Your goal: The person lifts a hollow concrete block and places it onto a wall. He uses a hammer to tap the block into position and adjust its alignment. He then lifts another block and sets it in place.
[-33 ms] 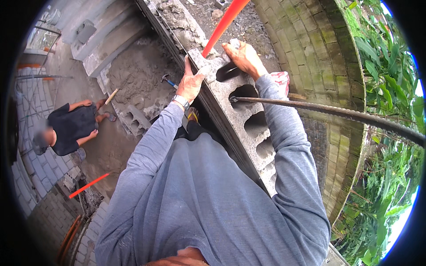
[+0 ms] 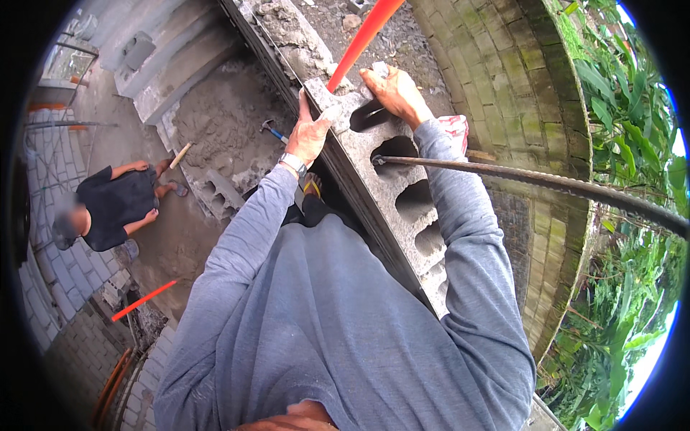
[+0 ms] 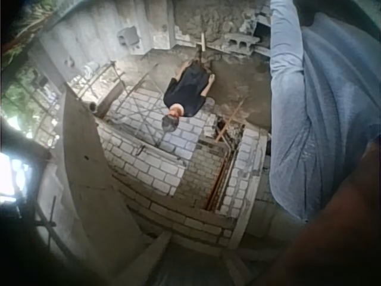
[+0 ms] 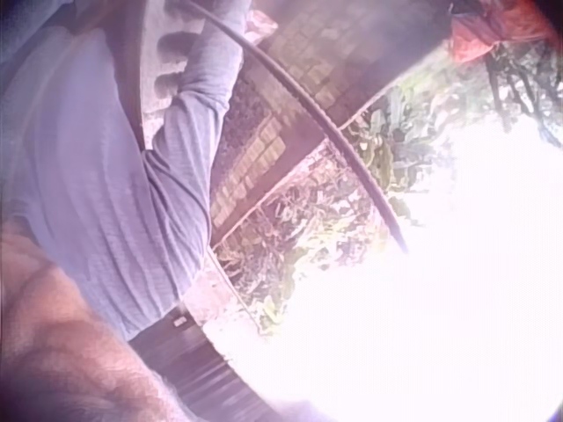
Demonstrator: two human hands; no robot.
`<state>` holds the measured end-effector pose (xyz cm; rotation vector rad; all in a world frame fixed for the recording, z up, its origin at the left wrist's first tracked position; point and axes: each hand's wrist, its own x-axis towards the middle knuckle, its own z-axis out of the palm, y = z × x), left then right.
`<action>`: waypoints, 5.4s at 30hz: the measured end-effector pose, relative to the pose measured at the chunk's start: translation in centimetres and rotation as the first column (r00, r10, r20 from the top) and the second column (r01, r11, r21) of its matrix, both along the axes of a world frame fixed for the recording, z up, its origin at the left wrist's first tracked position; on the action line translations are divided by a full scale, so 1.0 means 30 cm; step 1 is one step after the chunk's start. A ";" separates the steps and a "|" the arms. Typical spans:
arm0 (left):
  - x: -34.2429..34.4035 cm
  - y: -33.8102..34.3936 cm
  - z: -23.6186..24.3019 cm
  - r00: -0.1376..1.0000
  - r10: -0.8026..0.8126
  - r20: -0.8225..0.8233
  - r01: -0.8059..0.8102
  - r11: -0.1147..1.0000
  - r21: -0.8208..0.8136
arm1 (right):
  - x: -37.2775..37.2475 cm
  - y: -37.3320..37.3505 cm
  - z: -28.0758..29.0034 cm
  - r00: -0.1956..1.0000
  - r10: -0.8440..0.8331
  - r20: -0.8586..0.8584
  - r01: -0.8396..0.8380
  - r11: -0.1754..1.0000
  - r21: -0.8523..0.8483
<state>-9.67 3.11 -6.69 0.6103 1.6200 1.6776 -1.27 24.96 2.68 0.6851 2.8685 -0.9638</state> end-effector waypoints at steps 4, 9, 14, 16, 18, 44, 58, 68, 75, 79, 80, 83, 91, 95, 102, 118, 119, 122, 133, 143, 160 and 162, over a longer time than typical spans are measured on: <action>0.001 0.004 0.010 0.998 0.003 0.056 -0.005 1.000 0.030 | 0.007 0.030 -0.041 0.996 0.088 -0.029 -0.087 0.995 0.046; -0.003 -0.009 0.008 0.999 -0.009 0.048 0.007 0.999 0.037 | -0.012 0.006 -0.029 0.988 -0.126 -0.084 0.110 0.977 -0.181; 0.002 -0.005 0.016 0.998 -0.011 0.058 0.010 1.000 0.010 | 0.006 0.036 -0.067 0.991 -0.068 -0.114 0.055 0.992 -0.113; -0.004 -0.006 0.011 0.999 -0.009 0.033 0.009 1.000 -0.003 | -0.001 0.031 -0.056 0.992 -0.046 -0.118 0.035 0.994 -0.099; -0.004 -0.003 0.001 1.000 -0.003 0.017 0.003 1.000 0.010 | -0.002 0.036 -0.064 0.991 -0.024 -0.128 0.013 0.996 -0.087; -0.011 -0.002 0.010 1.000 -0.022 -0.011 0.020 0.990 -0.139 | -0.009 0.024 -0.054 0.967 -0.253 0.020 0.248 0.927 -0.281; -0.002 -0.007 0.026 0.989 0.002 -0.148 -0.035 0.975 -0.221 | -0.041 -0.028 0.008 0.948 -0.309 0.075 0.315 0.883 -0.348; -0.017 -0.009 0.061 0.998 -0.002 -0.066 -0.016 0.961 -0.276 | -0.047 -0.035 0.021 0.945 -0.315 0.085 0.326 0.897 -0.299; -0.016 -0.010 0.068 0.999 0.010 -0.031 -0.017 0.967 -0.255 | -0.042 -0.018 -0.008 0.949 -0.310 0.057 0.313 0.900 -0.303; -0.013 -0.008 0.063 1.000 0.014 -0.009 -0.016 0.975 -0.222 | -0.039 -0.009 -0.013 0.954 -0.295 0.059 0.299 0.909 -0.289; -0.012 -0.005 0.048 1.000 0.013 -0.010 -0.015 0.975 -0.221 | -0.037 -0.006 -0.020 0.953 -0.298 0.057 0.301 0.909 -0.289; 0.011 0.006 0.032 0.994 0.031 -0.101 -0.060 0.950 -0.306 | -0.026 0.001 -0.028 0.947 -0.315 0.071 0.322 0.905 -0.278; -0.035 0.042 -0.131 0.996 -0.039 -0.083 0.027 0.990 -0.138 | -0.029 0.009 -0.009 0.952 -0.290 0.094 0.305 0.910 -0.280; -0.071 -0.024 0.085 0.900 -0.152 0.409 0.178 0.984 -0.026 | 0.008 0.024 0.021 0.949 -0.296 0.106 0.314 0.906 -0.285; -0.113 -0.064 0.090 0.888 -0.130 0.442 0.194 0.976 -0.101 | 0.038 0.025 -0.015 0.981 -0.185 0.061 0.192 0.973 -0.130; -0.146 -0.028 0.055 0.969 -0.161 0.189 0.204 0.950 -0.237 | 0.021 0.026 -0.041 0.945 -0.290 0.151 0.311 0.939 -0.148; -0.163 -0.026 0.010 0.967 -0.184 0.177 0.218 0.955 -0.200 | 0.014 0.025 -0.036 0.952 -0.274 0.132 0.291 0.947 -0.133; -0.170 -0.031 -0.005 0.961 -0.211 0.177 0.242 0.954 -0.175 | 0.008 -0.020 0.019 0.958 -0.261 0.123 0.274 0.955 -0.111; -0.130 -0.114 -0.244 0.722 0.498 0.480 -0.281 0.845 -0.454 | 0.005 -0.033 0.003 0.947 -0.319 0.041 0.319 0.916 -0.242; -0.135 0.126 -0.868 0.571 0.739 0.357 -0.521 0.663 -0.538 | 0.046 -0.060 0.017 0.893 -0.446 -0.065 0.404 0.856 -0.324; 0.186 0.114 -0.613 0.771 0.627 0.108 -0.373 0.583 -0.722 | 0.098 -0.051 -0.014 0.844 -0.533 -0.058 0.509 0.830 -0.231; 0.160 0.008 -0.744 0.872 0.482 0.086 -0.328 0.705 -0.629 | 0.036 -0.099 0.031 0.872 -0.483 -0.087 0.454 0.861 -0.230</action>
